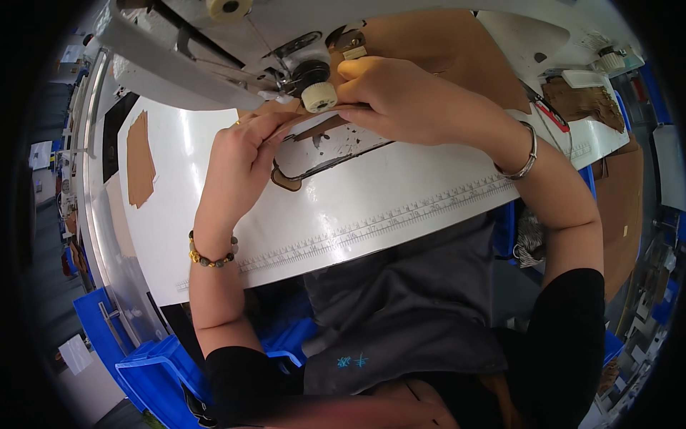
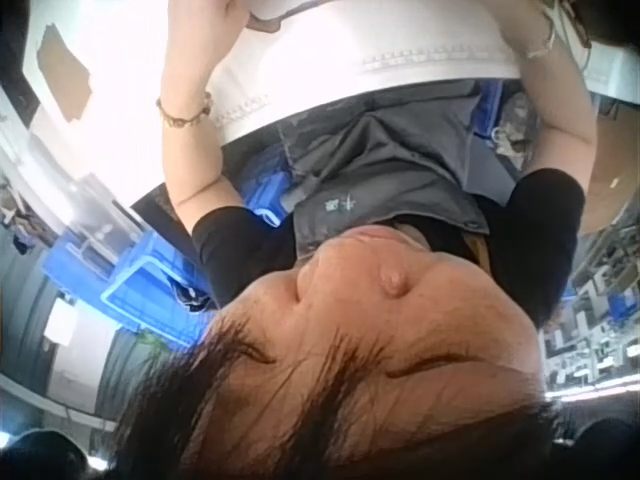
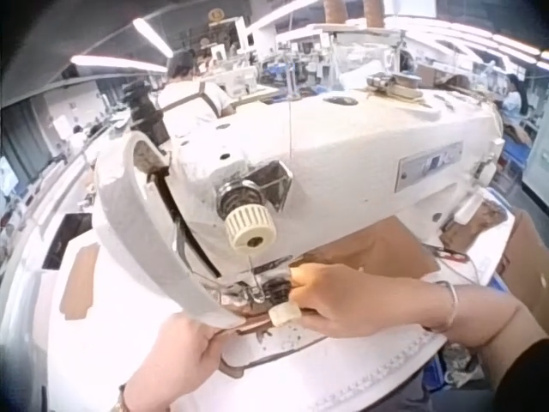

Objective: Sewing a zipper onto a piece of brown leather using an industrial sewing machine.

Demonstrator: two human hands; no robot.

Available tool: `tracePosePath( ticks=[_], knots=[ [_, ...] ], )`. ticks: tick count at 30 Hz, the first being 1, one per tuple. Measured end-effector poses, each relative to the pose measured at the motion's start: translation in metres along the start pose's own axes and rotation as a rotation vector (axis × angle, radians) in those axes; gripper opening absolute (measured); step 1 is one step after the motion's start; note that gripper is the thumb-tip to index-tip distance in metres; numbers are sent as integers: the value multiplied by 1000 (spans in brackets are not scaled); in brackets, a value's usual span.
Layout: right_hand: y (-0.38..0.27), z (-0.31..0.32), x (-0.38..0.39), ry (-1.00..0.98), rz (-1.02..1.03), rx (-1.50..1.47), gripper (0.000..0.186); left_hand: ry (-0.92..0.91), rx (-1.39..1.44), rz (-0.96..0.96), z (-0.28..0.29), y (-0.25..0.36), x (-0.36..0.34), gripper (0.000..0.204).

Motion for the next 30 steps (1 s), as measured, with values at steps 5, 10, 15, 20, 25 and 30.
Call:
tracePosePath(
  ticks=[5, 10, 15, 20, 25, 30],
  knots=[
    [3, -10, 9, 293, 260, -35, 22, -43, -56, 9, -3, 5, 0, 23],
    [-9, -32, 27, 363, 367, 324, 45, 140, -245, -194, -26, 9, 29, 37],
    [-1, -44, 39, 196, 265, 402, 79, 150, -364, -131, -35, 12, 36, 57],
    [2, -37, 38, 137, 169, 382, 88, 159, -338, -126, -37, 9, 28, 64],
    [9, -35, 36, 142, 199, 376, 89, 185, -311, -114, -41, 6, 26, 59],
    [-1, -15, 50, 296, 333, 490, 77, 228, -275, -109, -41, 4, 29, 47]
  ],
)
Point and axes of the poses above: each hand's wrist, its own x-axis away from the middle knuckle, its own z-axis out of the back of the hand, y = z × x, the point moved 5 cm from there along -x, towards the middle knuckle, and after that the axes turned 9 degrees about z, right-handed, at the moved point
